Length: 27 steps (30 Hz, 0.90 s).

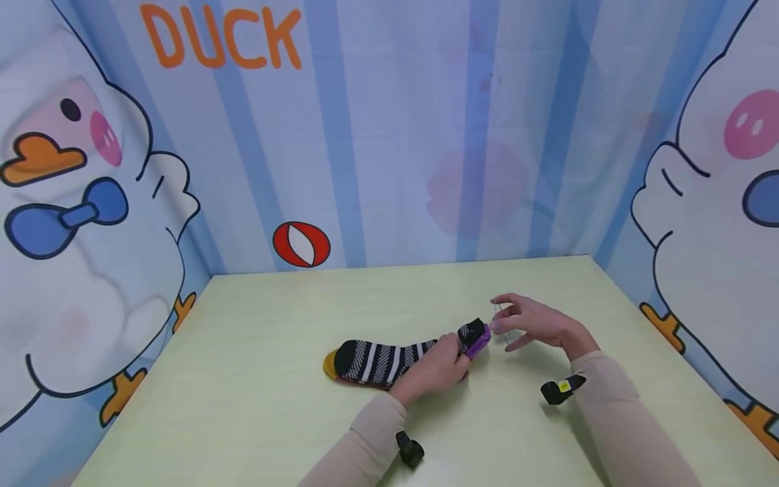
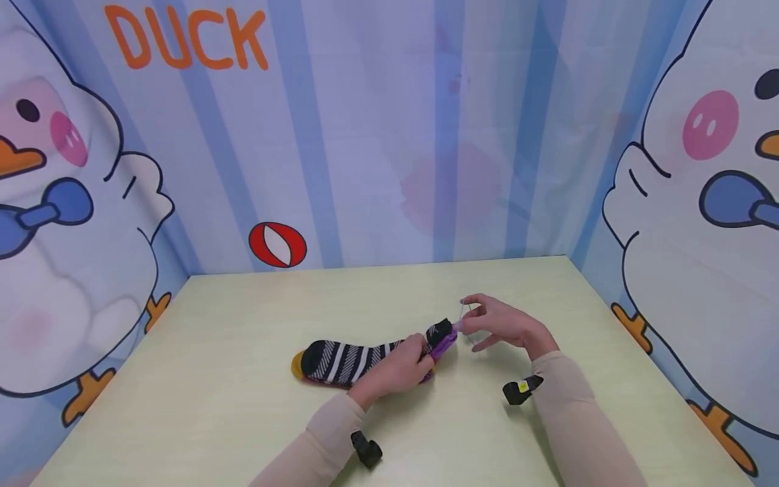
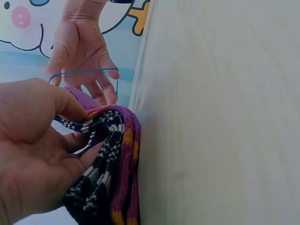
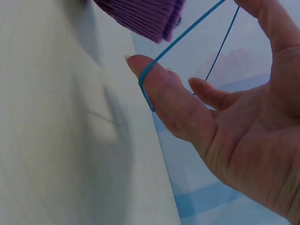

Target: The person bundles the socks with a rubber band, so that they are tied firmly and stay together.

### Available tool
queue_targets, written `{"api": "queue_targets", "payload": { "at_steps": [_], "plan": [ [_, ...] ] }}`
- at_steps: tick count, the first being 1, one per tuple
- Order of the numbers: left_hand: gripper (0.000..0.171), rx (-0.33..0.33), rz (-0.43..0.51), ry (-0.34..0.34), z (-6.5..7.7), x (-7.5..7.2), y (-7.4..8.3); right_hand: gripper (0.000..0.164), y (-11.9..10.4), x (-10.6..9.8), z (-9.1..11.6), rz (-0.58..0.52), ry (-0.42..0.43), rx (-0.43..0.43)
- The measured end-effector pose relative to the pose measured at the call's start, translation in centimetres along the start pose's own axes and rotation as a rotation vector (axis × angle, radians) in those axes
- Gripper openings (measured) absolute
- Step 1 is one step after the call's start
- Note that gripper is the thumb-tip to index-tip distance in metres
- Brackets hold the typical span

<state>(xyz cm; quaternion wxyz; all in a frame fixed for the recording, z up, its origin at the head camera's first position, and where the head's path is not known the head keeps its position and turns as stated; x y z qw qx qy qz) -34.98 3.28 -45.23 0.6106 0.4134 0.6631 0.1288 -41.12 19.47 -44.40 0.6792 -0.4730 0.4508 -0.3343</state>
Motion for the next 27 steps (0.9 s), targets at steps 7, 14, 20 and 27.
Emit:
{"api": "queue_targets", "payload": {
  "at_steps": [7, 14, 20, 27],
  "plan": [
    [0.006, -0.014, 0.059, -0.015, 0.2, 0.0, -0.3, 0.086, -0.3, 2.7, -0.1, 0.011, -0.075, -0.008],
    [0.013, 0.048, 0.105, -0.036, 0.1, 0.0, 0.1, 0.091, -0.4, 5.0, -0.3, 0.007, -0.129, -0.025],
    [0.006, 0.027, 0.103, -0.045, 0.2, -0.1, -0.3, 0.091, -0.3, 6.3, -0.5, 0.016, -0.14, -0.037],
    [0.01, 0.067, 0.08, -0.053, 0.2, -0.1, -0.3, 0.088, -1.3, 6.8, -0.7, -0.021, -0.126, -0.113]
  ]
}}
Point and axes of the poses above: each hand's wrist, its own z-axis away from the middle knuckle, its own x-axis out of the palm, y = z × x, the point moved 8 cm from there along -z, towards the middle knuckle, and after that the axes turned 13 degrees about y, right-handed, at the moved point
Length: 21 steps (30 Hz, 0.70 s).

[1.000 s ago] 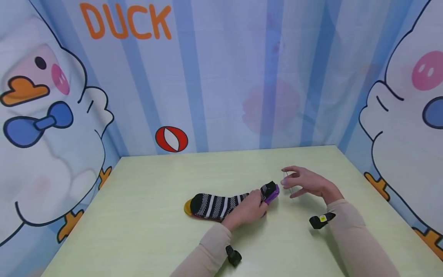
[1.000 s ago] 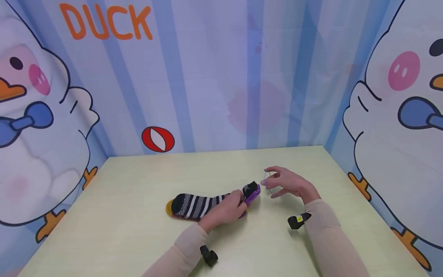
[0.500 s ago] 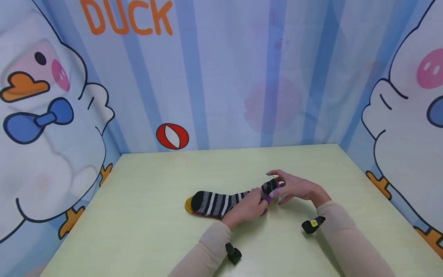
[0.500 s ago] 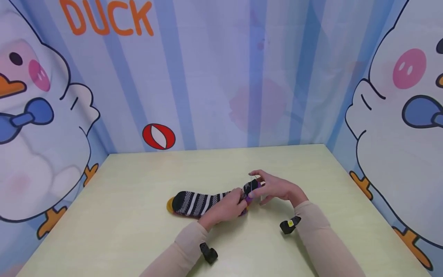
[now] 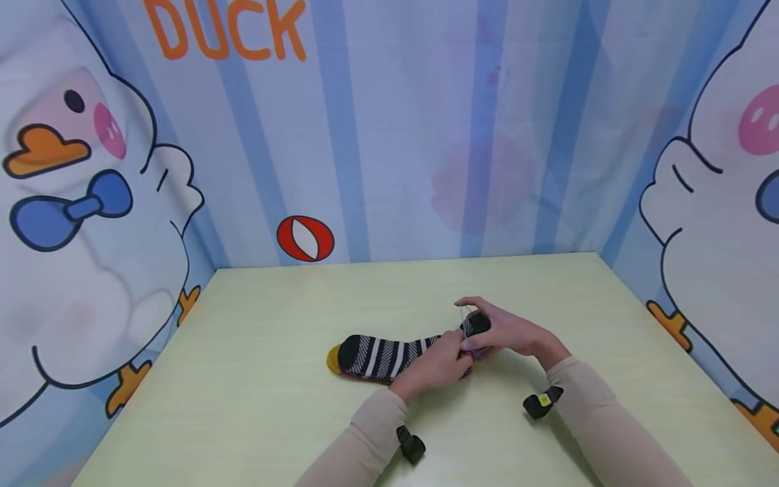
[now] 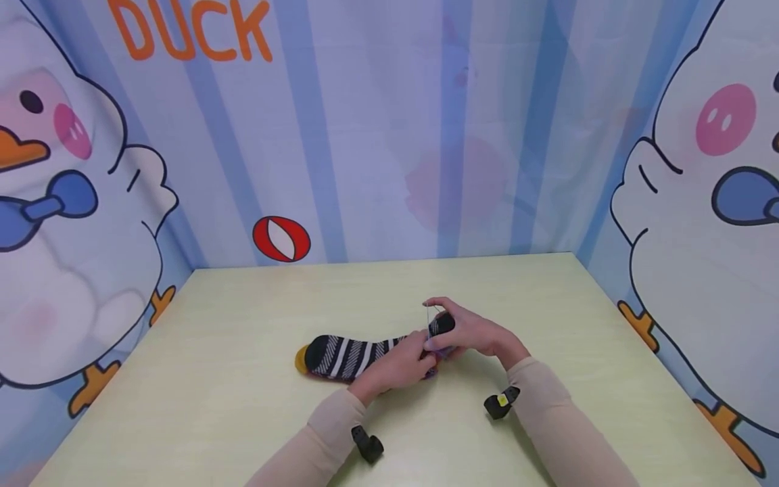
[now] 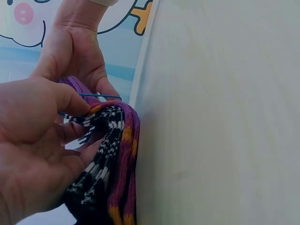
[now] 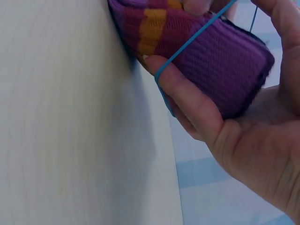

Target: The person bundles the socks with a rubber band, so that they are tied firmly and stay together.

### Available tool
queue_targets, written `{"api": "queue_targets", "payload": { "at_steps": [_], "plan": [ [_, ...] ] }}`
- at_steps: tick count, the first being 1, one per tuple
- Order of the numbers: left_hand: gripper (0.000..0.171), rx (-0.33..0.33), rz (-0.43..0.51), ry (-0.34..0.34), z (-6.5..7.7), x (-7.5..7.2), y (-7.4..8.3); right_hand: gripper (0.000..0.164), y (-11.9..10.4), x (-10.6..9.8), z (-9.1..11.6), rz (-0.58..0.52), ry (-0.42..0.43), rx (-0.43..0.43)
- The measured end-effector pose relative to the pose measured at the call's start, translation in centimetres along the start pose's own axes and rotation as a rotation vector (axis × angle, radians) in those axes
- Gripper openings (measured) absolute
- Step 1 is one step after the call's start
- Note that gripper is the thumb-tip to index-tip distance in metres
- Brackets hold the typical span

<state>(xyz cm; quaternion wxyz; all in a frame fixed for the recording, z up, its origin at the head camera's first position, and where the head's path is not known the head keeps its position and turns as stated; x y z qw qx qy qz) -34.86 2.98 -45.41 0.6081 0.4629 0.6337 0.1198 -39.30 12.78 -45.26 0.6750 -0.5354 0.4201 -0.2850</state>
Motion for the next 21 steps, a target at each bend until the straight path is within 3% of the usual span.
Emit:
{"api": "queue_targets", "payload": {
  "at_steps": [8, 13, 17, 21],
  "plan": [
    [0.006, 0.017, 0.145, -0.04, 0.1, -0.2, 0.0, 0.09, 0.2, 0.6, -0.2, -0.01, 0.003, -0.009],
    [0.006, 0.014, 0.157, -0.046, 0.2, -0.1, -0.1, 0.091, 0.4, 0.7, -0.1, -0.004, -0.008, -0.005],
    [0.006, -0.059, 0.173, -0.032, 0.3, -0.3, -0.6, 0.092, 0.4, 0.5, -0.2, -0.003, -0.005, -0.005],
    [0.025, -0.165, 0.228, 0.018, 0.4, -0.6, -1.2, 0.092, 0.4, 0.4, -0.2, 0.008, -0.003, -0.013]
  ]
}}
Point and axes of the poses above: each hand's wrist, its own z-axis away from the middle knuckle, its own x-axis out of the palm, y = z × x, the point moved 8 cm from there along -z, towards the middle knuckle, and after that the axes turned 13 degrees about y, right-handed, at the moved point
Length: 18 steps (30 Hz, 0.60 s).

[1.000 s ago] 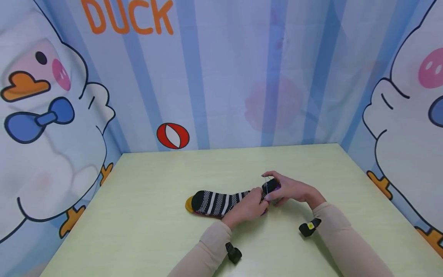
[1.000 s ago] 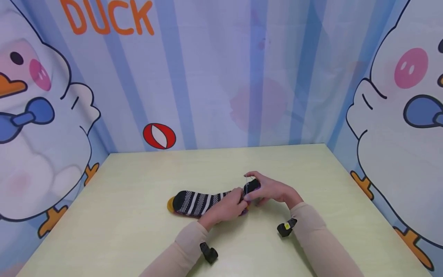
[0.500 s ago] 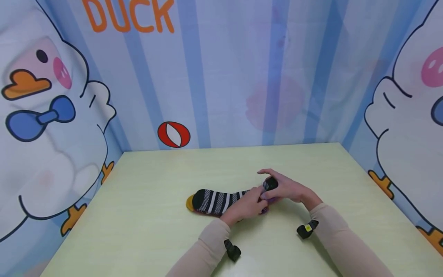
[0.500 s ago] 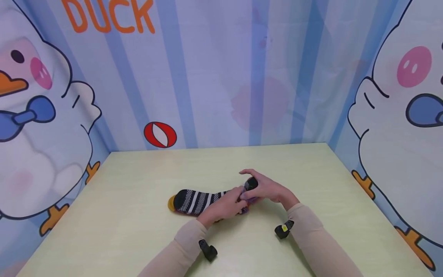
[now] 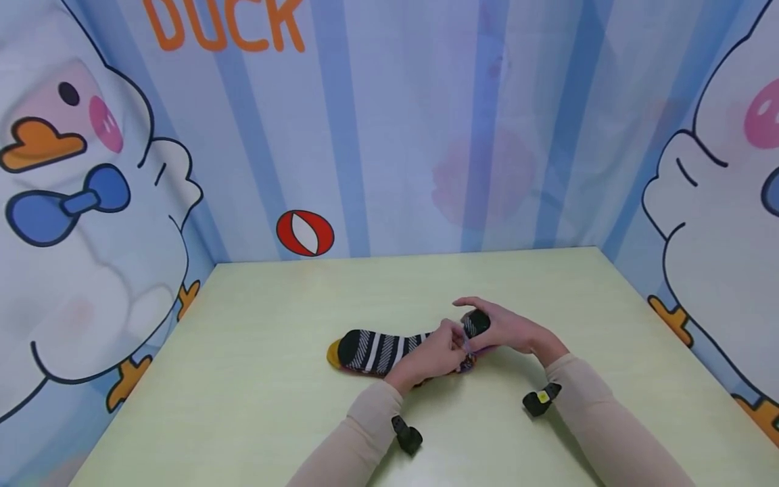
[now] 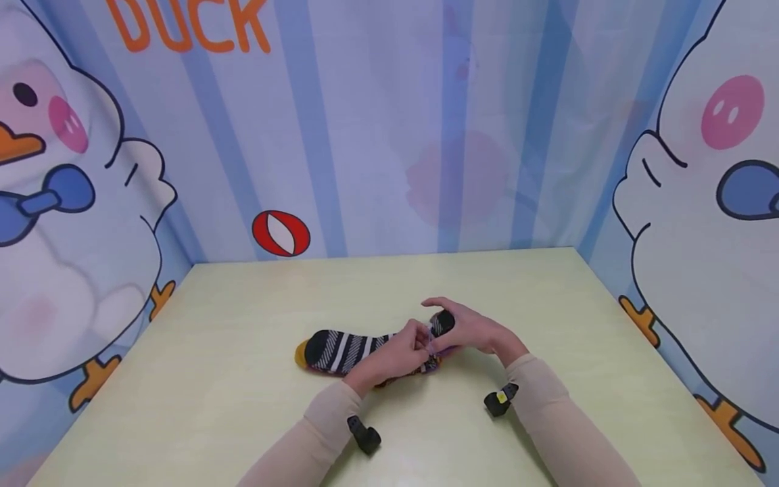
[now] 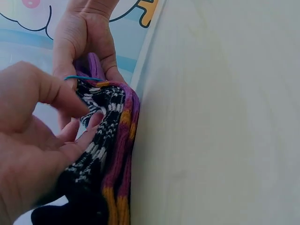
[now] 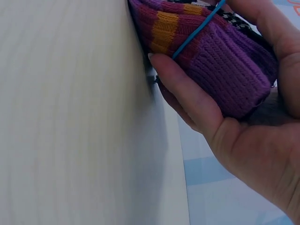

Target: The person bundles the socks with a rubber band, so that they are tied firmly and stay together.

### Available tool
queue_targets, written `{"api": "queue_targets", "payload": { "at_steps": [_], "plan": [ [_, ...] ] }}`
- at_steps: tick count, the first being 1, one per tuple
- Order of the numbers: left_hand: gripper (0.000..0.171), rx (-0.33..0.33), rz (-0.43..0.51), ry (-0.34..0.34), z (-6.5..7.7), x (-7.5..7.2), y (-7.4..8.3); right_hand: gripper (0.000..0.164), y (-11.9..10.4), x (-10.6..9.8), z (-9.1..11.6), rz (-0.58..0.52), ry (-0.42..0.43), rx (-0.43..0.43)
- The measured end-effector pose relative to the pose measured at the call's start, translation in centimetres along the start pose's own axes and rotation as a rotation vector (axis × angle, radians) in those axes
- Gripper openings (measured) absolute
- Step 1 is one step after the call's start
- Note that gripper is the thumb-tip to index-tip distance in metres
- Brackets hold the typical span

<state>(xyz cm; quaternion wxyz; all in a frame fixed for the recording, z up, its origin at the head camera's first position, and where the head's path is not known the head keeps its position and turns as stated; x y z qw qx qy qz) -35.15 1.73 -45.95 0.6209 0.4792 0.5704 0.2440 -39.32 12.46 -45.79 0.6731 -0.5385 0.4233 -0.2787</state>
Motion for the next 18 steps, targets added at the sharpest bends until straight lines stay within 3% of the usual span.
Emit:
{"api": "queue_targets", "payload": {
  "at_steps": [2, 5, 11, 18],
  "plan": [
    [0.035, -0.022, 0.021, 0.025, 0.01, -0.13, -0.12, 0.092, 0.05, -0.07, 0.0, 0.015, -0.001, -0.004],
    [0.039, 0.0, -0.004, 0.039, -0.07, -0.2, 0.09, 0.094, 0.05, -0.19, 0.03, 0.05, -0.001, -0.014],
    [0.03, 0.064, -0.17, 0.065, -0.34, -0.44, 0.39, 0.094, -0.01, -0.24, 0.26, 0.135, -0.007, -0.033],
    [0.024, 0.131, -0.298, 0.147, -0.66, -0.9, 0.53, 0.084, 0.05, -0.42, 0.32, 0.212, -0.018, -0.043]
  ]
}}
Point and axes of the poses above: each hand's wrist, its own z-axis away from the middle knuckle, its own x-axis out of the palm, y = z × x, the point moved 8 cm from there along -z, towards the middle knuckle, and after that the axes turned 13 degrees about y, right-handed, at the moved point
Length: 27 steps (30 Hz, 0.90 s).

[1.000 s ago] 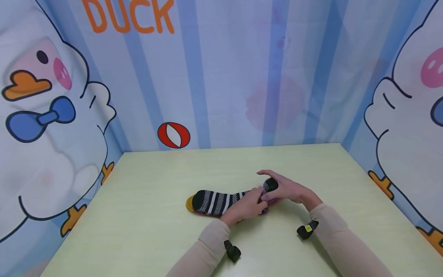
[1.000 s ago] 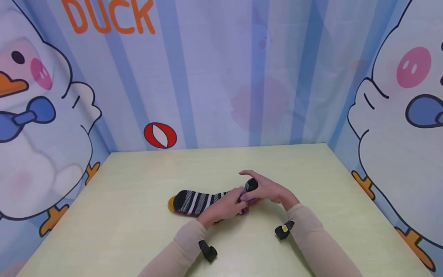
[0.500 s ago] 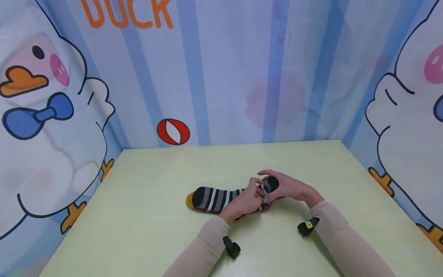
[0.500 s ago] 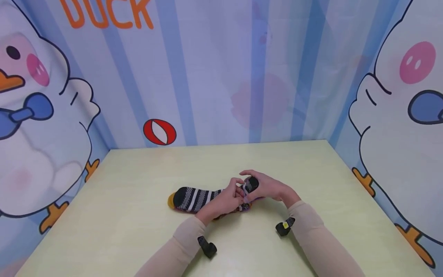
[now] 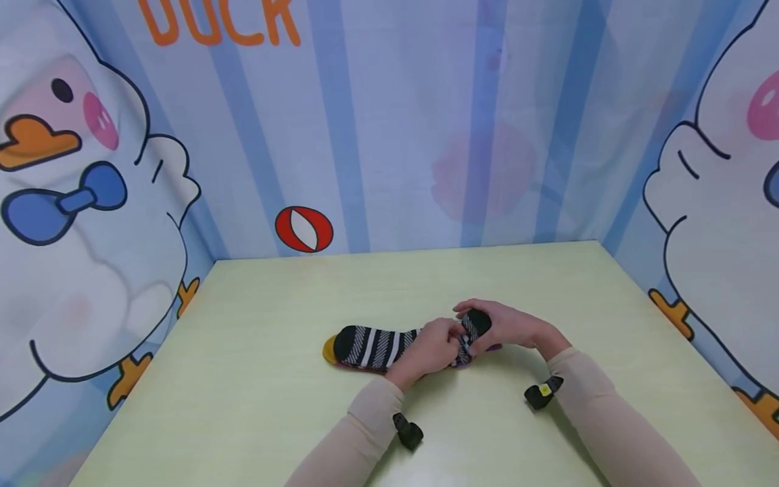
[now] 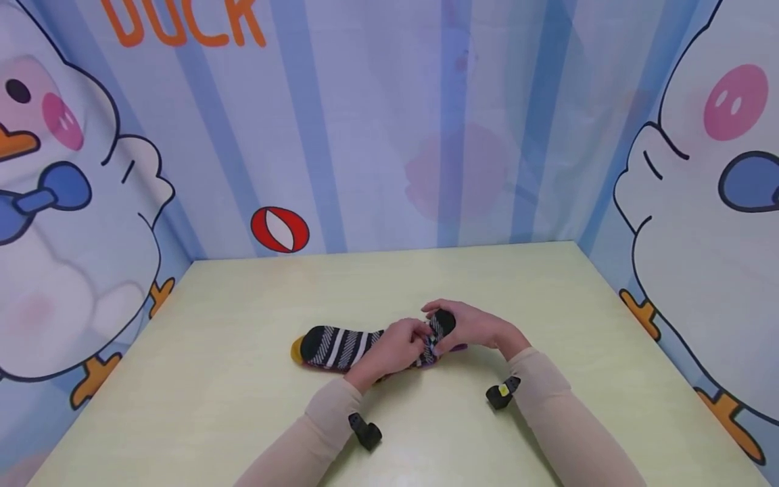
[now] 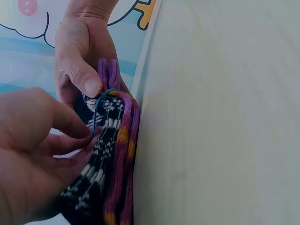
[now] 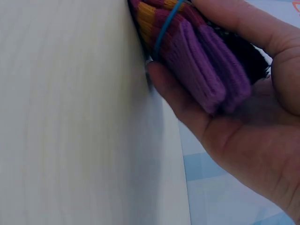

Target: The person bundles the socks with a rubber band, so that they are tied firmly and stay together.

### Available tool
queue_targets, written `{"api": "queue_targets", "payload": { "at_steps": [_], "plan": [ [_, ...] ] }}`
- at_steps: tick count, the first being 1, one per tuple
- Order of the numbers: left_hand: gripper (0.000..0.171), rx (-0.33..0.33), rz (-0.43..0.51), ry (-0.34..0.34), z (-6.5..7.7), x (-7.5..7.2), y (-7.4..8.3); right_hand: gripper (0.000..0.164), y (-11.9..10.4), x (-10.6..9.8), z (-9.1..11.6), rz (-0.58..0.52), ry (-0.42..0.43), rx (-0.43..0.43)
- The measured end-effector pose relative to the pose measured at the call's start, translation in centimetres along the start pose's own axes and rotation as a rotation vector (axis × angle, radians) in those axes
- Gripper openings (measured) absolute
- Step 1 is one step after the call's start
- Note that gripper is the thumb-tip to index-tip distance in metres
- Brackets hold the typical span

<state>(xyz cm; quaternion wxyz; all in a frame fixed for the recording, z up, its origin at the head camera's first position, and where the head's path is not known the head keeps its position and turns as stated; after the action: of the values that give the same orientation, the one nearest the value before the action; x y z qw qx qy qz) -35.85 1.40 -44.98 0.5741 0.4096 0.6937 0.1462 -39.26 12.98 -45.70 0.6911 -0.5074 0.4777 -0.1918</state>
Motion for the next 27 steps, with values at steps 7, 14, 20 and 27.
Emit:
{"api": "queue_targets", "payload": {
  "at_steps": [7, 14, 20, 27],
  "plan": [
    [0.013, 0.075, -0.165, 0.039, -0.1, -0.2, 0.3, 0.061, 0.1, -0.5, -0.2, 0.043, 0.023, -0.015],
    [0.012, 0.011, -0.152, -0.01, 0.3, 0.1, 0.3, 0.062, 1.2, -1.2, -0.5, -0.04, 0.139, 0.131],
    [0.02, -0.025, -0.159, -0.019, 0.4, 0.2, 0.2, 0.067, 1.7, -1.2, 0.2, -0.105, 0.146, 0.287],
    [0.025, -0.058, -0.085, -0.017, 0.5, 0.0, -0.1, 0.065, 1.6, -1.0, 0.3, -0.155, 0.093, 0.315]
  ]
}}
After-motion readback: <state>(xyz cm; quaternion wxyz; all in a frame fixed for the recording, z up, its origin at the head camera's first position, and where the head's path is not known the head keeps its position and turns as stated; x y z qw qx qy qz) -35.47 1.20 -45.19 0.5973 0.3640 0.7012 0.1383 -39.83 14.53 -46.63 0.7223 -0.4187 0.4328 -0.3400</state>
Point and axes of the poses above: each hand's wrist, its own z-axis away from the middle knuckle, its own x-axis out of the palm, y = z × x, the point moved 8 cm from there along -z, towards the middle knuckle, and after that the axes turned 13 degrees about y, right-handed, at the moved point
